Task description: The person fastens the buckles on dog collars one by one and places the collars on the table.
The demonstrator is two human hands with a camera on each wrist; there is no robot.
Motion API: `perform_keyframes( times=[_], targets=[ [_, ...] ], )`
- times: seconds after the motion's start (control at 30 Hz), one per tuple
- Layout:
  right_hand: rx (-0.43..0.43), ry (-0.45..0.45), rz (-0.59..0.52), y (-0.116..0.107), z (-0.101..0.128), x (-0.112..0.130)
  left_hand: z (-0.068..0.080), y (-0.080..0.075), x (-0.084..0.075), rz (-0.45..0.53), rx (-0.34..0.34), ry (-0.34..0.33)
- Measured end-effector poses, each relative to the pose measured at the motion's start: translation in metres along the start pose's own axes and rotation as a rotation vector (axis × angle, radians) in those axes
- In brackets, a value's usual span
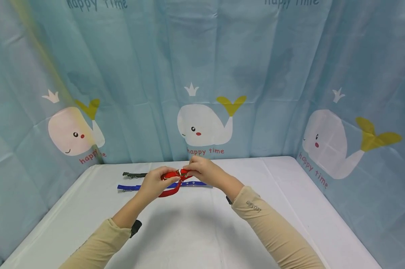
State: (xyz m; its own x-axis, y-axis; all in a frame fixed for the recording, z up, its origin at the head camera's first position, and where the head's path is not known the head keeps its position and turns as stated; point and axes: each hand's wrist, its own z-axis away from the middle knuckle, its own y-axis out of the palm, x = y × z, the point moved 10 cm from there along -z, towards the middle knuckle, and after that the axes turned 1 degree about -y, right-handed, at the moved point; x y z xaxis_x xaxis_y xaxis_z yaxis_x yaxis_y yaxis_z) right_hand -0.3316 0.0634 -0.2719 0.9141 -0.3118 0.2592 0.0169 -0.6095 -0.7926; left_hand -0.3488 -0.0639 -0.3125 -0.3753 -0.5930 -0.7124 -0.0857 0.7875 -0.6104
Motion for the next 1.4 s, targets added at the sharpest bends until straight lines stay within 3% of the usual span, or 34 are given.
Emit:
perform_keyframes(
  times=[0.13, 0.4, 0.63, 0.8, 1.0, 1.23, 1.4],
  targets=[
    [0.006, -0.002, 0.02, 0.001, 0.001, 0.001, 0.0, 0.0, -0.004, -0.028, -0.013, 0.054],
    [0.036, 0.033, 0.039, 0.004, 0.001, -0.003, 0.0, 0.001, 0.001, 0.035, 0.001, 0.028],
    [-0.003, -0.008, 0.104, 0.001, -0.001, 0.003, 0.0, 0.003, 0.004, 0.104, 0.003, 0.013],
    [-0.021, -0.011, -0.024, 0.003, -0.002, 0.002, -0.002, 0.006, 0.004, 0.131, 0.01, 0.011],
    [-0.098, 0.069, -0.139, 0.003, 0.001, -0.011, -0.003, 0.007, 0.006, 0.135, 0.003, 0.004],
    [-0.187, 0.007, -0.237, 0.001, 0.005, -0.015, -0.001, 0.006, 0.013, 0.166, 0.002, -0.048],
    [-0.22, 0.054, -0.325, 0.0, 0.007, -0.019, -0.002, 0.005, 0.01, 0.165, 0.001, -0.04]
  ],
)
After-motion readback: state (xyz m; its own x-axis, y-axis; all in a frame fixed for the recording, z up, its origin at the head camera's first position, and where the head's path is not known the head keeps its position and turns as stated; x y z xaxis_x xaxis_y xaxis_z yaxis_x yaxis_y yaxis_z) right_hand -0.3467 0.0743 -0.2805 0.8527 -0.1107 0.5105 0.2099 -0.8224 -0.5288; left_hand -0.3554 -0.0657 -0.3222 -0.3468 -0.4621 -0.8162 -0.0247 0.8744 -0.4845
